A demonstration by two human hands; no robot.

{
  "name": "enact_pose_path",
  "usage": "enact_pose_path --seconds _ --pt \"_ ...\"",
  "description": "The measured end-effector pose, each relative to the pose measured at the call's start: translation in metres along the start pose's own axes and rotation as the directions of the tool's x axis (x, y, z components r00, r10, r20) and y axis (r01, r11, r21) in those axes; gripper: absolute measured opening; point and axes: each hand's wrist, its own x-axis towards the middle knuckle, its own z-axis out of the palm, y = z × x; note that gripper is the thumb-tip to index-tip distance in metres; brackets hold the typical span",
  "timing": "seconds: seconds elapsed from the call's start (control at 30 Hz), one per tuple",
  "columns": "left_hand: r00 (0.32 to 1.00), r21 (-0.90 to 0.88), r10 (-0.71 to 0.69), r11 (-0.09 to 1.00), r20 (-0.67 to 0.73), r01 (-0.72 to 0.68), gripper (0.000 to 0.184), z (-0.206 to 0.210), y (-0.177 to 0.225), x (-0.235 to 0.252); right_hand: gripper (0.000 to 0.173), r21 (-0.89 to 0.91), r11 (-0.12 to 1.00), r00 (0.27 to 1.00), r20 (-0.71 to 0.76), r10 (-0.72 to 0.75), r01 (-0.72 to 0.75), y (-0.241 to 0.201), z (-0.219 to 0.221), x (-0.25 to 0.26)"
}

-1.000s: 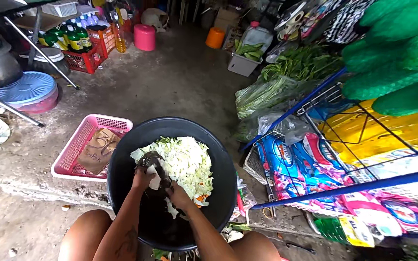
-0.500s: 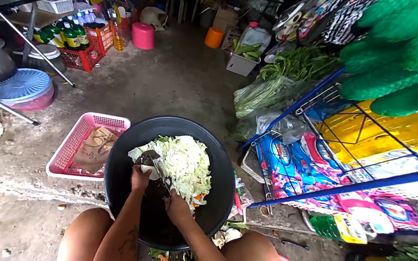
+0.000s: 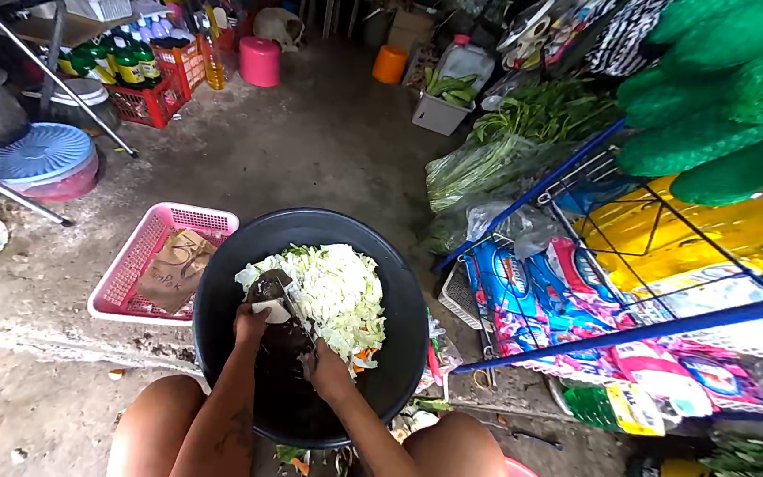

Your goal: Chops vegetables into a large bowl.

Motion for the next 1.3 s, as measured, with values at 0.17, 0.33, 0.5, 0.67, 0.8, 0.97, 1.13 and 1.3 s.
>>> enact_pose_path --seconds 0.17,0.33,0.5,0.67,0.8,0.97,1.13,1.3 --pt "1.0 -0.01 -0.023 1.0 0.004 0.023 0.058 0.002 0.002 0.0 0.045 -0.059 0.998 0.999 0.033 -0.006 0.008 -0.014 -0.002 -0.01" --pt "0.999 -0.038 -0.053 0.998 -0.001 0.053 0.061 0.002 0.004 0.002 0.048 -0.015 1.0 0.998 0.057 -0.014 0.015 -0.021 0.009 0.007" --pt "1.0 0.033 -0.01 0.999 -0.005 0.01 0.064 0.001 0.001 0.004 0.051 0.061 0.998 0.998 0.056 0.0 -0.004 -0.029 0.022 0.039" --pt "1.0 -0.059 -0.006 0.998 0.005 0.006 0.063 -0.001 -0.004 0.002 0.05 0.196 0.978 0.992 0.086 -0.093 0.075 0.003 0.008 0.039" --pt "0.998 -0.056 -0.054 0.997 0.033 0.056 0.052 0.004 -0.004 -0.002 0.051 0.088 0.995 0.999 0.012 -0.05 0.048 -0.002 0.001 0.007" --pt "0.997 -0.05 -0.07 0.996 0.036 0.072 0.05 0.005 -0.004 -0.002 0.047 -0.025 0.999 0.998 0.036 -0.046 0.047 -0.007 -0.002 -0.005" --pt "0.997 -0.006 -0.07 0.997 0.044 0.071 0.049 0.004 -0.001 -0.002 0.045 -0.064 0.997 0.998 0.054 -0.035 0.038 -0.003 0.004 0.001" --pt "0.998 0.098 -0.042 0.994 0.05 0.037 0.055 0.005 -0.007 0.0 0.052 -0.018 1.0 0.997 0.079 -0.005 0.007 -0.013 0.017 0.027"
